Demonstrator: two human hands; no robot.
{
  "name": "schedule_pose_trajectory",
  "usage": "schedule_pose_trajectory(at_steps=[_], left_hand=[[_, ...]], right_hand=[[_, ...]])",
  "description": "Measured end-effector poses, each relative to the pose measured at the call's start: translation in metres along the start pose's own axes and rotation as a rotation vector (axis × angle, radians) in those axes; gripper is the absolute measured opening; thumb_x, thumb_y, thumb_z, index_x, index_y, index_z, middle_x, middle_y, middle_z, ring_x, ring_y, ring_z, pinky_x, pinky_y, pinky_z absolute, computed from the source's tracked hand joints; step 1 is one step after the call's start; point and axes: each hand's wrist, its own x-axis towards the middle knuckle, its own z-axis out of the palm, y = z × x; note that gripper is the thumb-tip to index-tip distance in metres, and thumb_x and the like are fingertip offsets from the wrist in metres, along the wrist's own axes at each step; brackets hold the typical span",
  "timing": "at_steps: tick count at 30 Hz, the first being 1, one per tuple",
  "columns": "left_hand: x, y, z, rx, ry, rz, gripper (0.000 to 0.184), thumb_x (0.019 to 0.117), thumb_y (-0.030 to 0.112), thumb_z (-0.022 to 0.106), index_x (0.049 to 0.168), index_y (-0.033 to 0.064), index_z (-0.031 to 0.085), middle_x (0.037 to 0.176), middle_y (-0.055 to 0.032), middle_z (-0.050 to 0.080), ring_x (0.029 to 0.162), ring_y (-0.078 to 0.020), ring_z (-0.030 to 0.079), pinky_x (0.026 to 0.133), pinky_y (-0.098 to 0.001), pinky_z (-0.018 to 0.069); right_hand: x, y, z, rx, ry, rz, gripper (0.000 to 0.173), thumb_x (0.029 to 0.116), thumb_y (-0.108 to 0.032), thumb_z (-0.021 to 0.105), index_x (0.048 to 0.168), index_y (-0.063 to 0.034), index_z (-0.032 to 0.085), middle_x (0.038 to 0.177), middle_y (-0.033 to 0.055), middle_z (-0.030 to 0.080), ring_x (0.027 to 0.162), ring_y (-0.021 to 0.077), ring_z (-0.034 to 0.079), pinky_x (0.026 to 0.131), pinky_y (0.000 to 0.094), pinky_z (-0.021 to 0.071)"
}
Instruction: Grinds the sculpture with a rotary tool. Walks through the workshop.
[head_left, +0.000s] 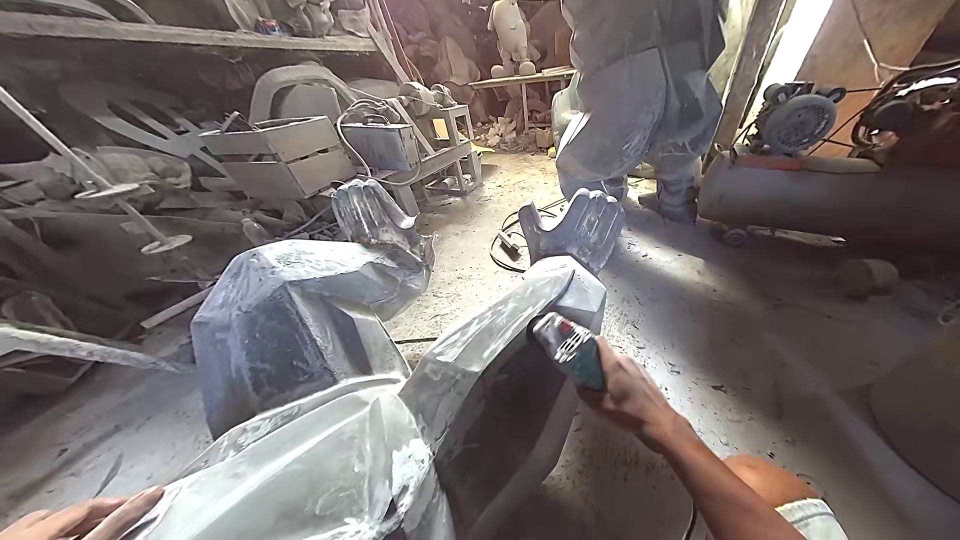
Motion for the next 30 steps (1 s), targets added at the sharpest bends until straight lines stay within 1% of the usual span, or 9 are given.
schedule_pose_trajectory(at_steps=[3,5,11,13,17,21,25,28,30], left_hand=[[-0.008,0.016,-0.004,-0.020,-0.008,-0.030,0.055,0.1085,0.041,0.048,0.128,-0.0079,0.064,0.135,-0.0347,0.056,0.131,-0.0446,0.052,0.111,-0.0554,0.0387],[-0.007,0.014,-0.004,-0.017,-0.007,-0.035,0.055,0.1083,0.042,0.048,0.128,-0.0066,0.064,0.136,-0.0339,0.056,0.131,-0.0441,0.053,0.111,-0.0545,0.0395],[-0.003,0.002,-0.002,0.006,-0.017,-0.026,0.059,0.1079,0.048,0.045,0.130,-0.0037,0.065,0.136,-0.0328,0.057,0.131,-0.0443,0.053,0.111,-0.0559,0.0395],[-0.002,-0.002,-0.002,0.017,-0.014,-0.019,0.062,0.1073,0.050,0.044,0.130,-0.0030,0.065,0.136,-0.0328,0.057,0.132,-0.0448,0.052,0.111,-0.0574,0.0390],[0.002,-0.008,-0.001,0.003,-0.012,-0.005,0.062,0.1069,0.052,0.045,0.128,-0.0026,0.066,0.134,-0.0334,0.057,0.129,-0.0454,0.053,0.109,-0.0591,0.0395],[0.005,-0.012,0.000,-0.020,-0.006,0.008,0.060,0.1064,0.051,0.047,0.127,-0.0014,0.067,0.133,-0.0326,0.058,0.127,-0.0445,0.055,0.108,-0.0595,0.0402],[0.011,-0.020,0.003,0.009,-0.009,0.024,0.063,0.1049,0.056,0.046,0.126,0.0019,0.069,0.131,-0.0305,0.060,0.127,-0.0448,0.056,0.107,-0.0618,0.0408],[0.009,-0.014,0.002,0.008,-0.002,0.010,0.060,0.1057,0.052,0.047,0.126,0.0005,0.069,0.132,-0.0305,0.060,0.128,-0.0445,0.055,0.109,-0.0603,0.0406],[-0.002,0.003,-0.001,-0.019,-0.017,-0.020,0.057,0.1075,0.047,0.047,0.130,-0.0028,0.065,0.137,-0.0328,0.056,0.132,-0.0454,0.051,0.111,-0.0595,0.0381]], right_hand=[[0.006,0.010,-0.009,0.029,0.114,0.084,0.064,0.0852,-0.049,0.073,0.134,-0.0127,0.053,0.094,0.0068,0.071,0.090,0.0241,0.072,0.080,0.0522,0.0593],[0.005,0.010,-0.008,0.032,0.127,0.092,0.066,0.0847,-0.051,0.073,0.134,-0.0121,0.053,0.094,0.0062,0.071,0.089,0.0229,0.072,0.079,0.0511,0.0593],[-0.008,-0.012,0.017,0.002,-0.074,-0.090,0.062,0.0844,-0.052,0.069,0.133,-0.0165,0.053,0.104,0.0031,0.071,0.099,0.0208,0.071,0.083,0.0508,0.0592],[-0.008,-0.013,0.016,-0.005,-0.082,-0.094,0.061,0.0846,-0.051,0.069,0.133,-0.0173,0.053,0.105,0.0030,0.070,0.100,0.0207,0.071,0.083,0.0508,0.0591],[-0.001,0.006,-0.002,0.023,0.064,0.072,0.064,0.0870,-0.051,0.070,0.135,-0.0125,0.053,0.098,0.0079,0.071,0.093,0.0251,0.072,0.081,0.0526,0.0590],[0.005,0.020,-0.005,0.087,0.169,0.140,0.072,0.0825,-0.052,0.074,0.137,-0.0117,0.050,0.095,0.0068,0.071,0.089,0.0234,0.072,0.080,0.0527,0.0594],[-0.014,-0.004,0.013,0.007,0.011,0.000,0.069,0.0855,-0.051,0.069,0.139,-0.0106,0.051,0.106,0.0083,0.072,0.099,0.0245,0.072,0.085,0.0515,0.0590],[-0.033,-0.036,0.038,-0.057,-0.181,-0.101,0.071,0.0823,-0.045,0.073,0.141,-0.0131,0.049,0.114,0.0103,0.069,0.099,0.0296,0.071,0.080,0.0554,0.0590],[-0.042,-0.049,0.050,-0.081,-0.222,-0.155,0.068,0.0817,-0.044,0.074,0.138,-0.0140,0.050,0.112,0.0104,0.069,0.093,0.0297,0.072,0.074,0.0544,0.0594]])
